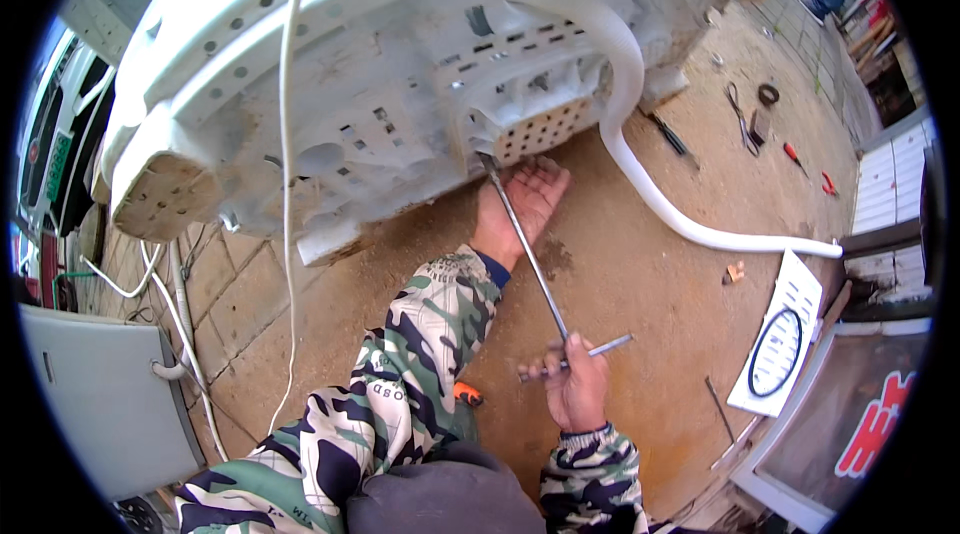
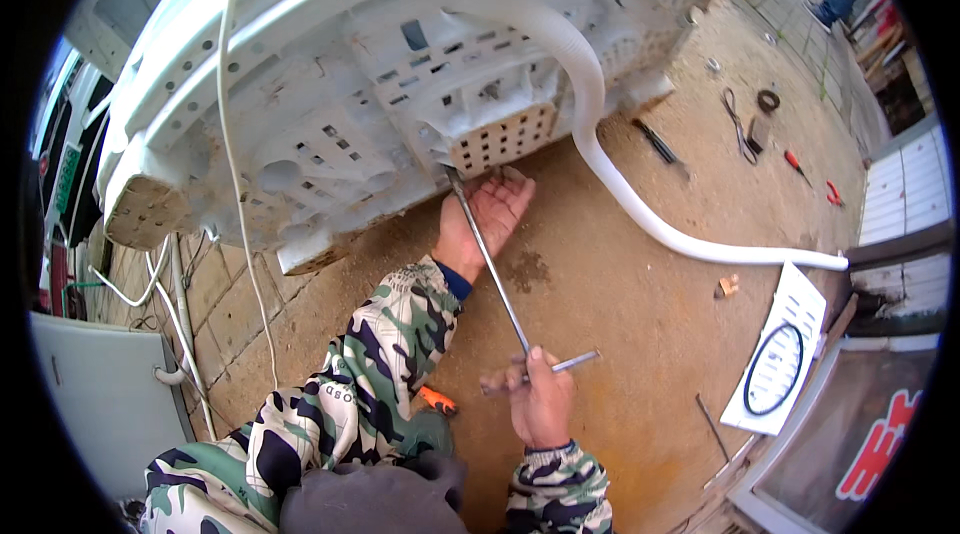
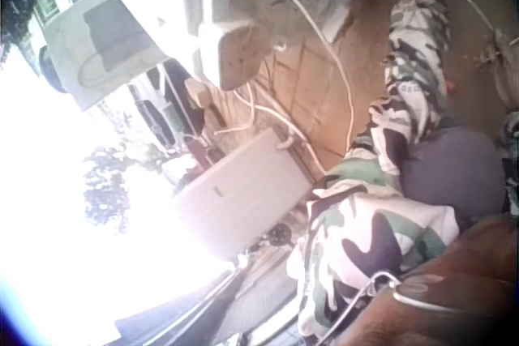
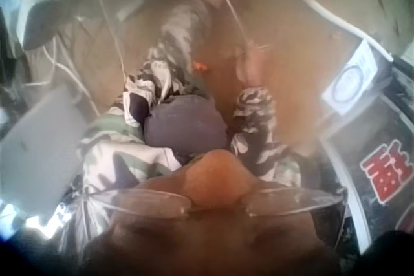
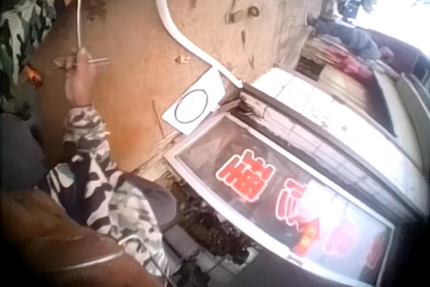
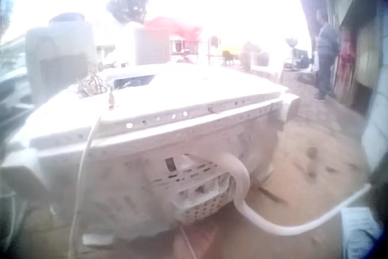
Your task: The person uses a T-handle wrench to loosen screws on the back panel of a white appliance. They then remove the panel to access the internal wiring and components. The person manipulates several colored wires and connectors inside the machine before reattaching the back panel.
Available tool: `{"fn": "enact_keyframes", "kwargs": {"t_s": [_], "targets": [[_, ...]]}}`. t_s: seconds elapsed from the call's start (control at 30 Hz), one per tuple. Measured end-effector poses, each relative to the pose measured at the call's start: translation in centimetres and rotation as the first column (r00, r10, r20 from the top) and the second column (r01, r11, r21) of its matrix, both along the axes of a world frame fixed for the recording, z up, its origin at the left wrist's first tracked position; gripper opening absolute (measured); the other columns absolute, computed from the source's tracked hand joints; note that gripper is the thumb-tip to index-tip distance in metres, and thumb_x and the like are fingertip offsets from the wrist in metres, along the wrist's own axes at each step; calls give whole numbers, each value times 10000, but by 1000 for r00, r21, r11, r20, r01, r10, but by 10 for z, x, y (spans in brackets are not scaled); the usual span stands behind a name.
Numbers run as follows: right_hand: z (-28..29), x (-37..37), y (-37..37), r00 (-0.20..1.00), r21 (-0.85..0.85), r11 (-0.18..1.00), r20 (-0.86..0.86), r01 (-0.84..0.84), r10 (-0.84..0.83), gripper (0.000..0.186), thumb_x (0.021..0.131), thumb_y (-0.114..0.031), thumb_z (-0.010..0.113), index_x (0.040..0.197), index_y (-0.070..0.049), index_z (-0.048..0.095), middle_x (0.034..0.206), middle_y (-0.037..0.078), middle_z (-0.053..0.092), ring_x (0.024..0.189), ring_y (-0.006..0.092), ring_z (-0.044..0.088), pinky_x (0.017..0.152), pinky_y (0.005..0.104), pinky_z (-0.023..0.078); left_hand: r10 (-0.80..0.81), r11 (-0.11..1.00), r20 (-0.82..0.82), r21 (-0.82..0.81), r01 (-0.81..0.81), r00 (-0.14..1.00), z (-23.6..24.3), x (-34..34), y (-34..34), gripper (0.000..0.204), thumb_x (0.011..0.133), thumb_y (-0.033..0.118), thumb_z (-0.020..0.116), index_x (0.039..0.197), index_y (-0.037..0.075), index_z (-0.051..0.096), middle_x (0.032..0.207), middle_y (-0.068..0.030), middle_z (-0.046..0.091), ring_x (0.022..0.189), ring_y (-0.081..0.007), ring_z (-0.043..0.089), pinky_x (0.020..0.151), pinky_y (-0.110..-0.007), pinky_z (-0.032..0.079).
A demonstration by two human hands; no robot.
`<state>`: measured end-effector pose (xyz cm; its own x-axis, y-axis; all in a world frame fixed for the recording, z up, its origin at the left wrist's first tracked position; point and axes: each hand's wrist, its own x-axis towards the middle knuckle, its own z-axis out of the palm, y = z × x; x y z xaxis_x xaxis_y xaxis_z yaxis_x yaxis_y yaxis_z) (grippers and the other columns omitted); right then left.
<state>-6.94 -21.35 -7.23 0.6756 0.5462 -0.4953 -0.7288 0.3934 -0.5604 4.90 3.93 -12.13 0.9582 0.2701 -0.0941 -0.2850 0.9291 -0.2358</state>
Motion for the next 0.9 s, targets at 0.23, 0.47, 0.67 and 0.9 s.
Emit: {"fn": "enact_keyframes", "kwargs": {"t_s": [0.23, 0.47, 0.67, 0.9], "targets": [[-12, 14, -4, 988, 36, 999, -145, -38, 43, 346, 1081, -357, 523, 1002, -27, 595, 697, 54, 574, 696, 276, 637, 800, 556, 565, -55, 985, -391, 132, 115, 919, 17, -45, -20, 456, 1102, 381, 374, 1098, -38, 554, 1080, -184, 609, 1076, -344, 596, 1050, -525, 489], [10, -1, -2, 758, -695, 640, 598, 328, 261, 317, 996, -215, 622, 1189, 34, 585, 999, 208, 656, 1042, 431, 654, 979, 619, 493, -49, 880, -358, 426, 210, 932, 38, -65, -42, 295, 1109, 336, 456, 993, 84, 557, 715, 15, 445, 587, -103, 410, 576, -289, 394], [10, 8, -9, -39, -534, 416, 580, 736, 814, 297, 1004, -247, 620, 1134, 20, 609, 845, 127, 632, 899, 329, 649, 956, 599, 495, -31, 869, -376, 448, 211, 926, 43, -65, -42, 275, 1112, 325, 452, 972, 100, 526, 666, 38, 372, 534, -76, 356, 531, -250, 346], [-3, 21, 5, 964, -477, 871, 157, -117, 215, 348, 1037, -350, 573, 1083, -5, 600, 733, 59, 579, 741, 245, 613, 905, 586, 512, 19, 873, -475, 437, 217, 880, 51, -64, -46, 276, 1114, 322, 445, 972, 98, 521, 671, 37, 363, 527, -70, 341, 504, -244, 321]]}}
